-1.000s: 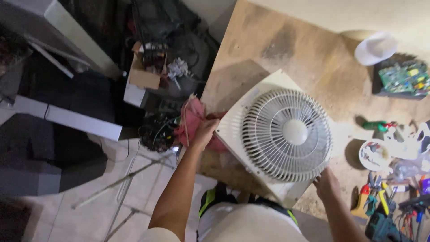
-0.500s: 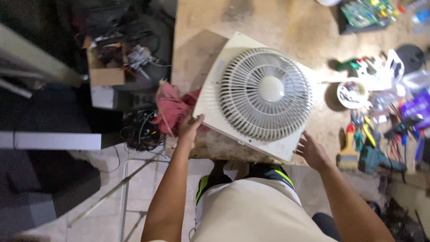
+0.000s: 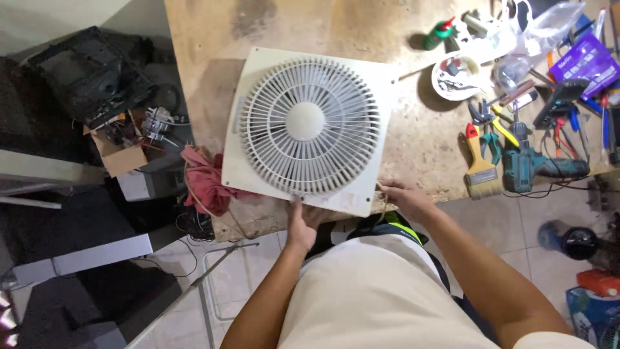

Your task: Reattaching a protective grill to a fan housing using an electric screwdriver and screws.

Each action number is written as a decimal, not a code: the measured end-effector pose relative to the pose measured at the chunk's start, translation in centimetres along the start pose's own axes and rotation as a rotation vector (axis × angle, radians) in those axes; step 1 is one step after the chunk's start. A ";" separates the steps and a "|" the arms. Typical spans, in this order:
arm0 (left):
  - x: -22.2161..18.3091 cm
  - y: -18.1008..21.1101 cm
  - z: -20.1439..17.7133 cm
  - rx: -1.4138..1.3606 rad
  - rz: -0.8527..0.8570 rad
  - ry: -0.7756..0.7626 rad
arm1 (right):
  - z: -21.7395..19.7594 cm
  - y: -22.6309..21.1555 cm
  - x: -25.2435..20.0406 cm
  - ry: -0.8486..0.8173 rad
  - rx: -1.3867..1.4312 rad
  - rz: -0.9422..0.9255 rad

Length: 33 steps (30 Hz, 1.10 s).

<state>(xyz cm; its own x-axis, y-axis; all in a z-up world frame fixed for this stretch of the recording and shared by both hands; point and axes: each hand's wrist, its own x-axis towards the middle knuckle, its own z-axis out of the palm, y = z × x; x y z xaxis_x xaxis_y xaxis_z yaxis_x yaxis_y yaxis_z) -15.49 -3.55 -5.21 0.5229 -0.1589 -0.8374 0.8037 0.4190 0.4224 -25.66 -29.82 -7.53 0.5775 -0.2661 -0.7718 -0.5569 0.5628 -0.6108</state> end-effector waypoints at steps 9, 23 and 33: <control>-3.9 -6.6 6.9 0.093 -0.020 0.125 | -1.3 -2.2 1.7 -0.217 -0.189 0.047; -7.2 -5.2 11.2 0.360 -0.072 0.402 | -0.1 -5.9 0.7 -0.361 -0.589 0.017; 1.5 11.1 -3.2 1.095 0.636 0.741 | 2.8 -11.3 -1.0 -0.149 -0.411 -0.150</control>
<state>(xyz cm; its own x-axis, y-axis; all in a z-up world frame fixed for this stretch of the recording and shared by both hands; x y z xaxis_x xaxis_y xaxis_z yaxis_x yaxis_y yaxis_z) -6.68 3.74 -2.86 0.8731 0.4162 -0.2538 0.4846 -0.6848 0.5442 -18.30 -33.69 0.63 0.7322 -0.1887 -0.6544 -0.6341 0.1619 -0.7561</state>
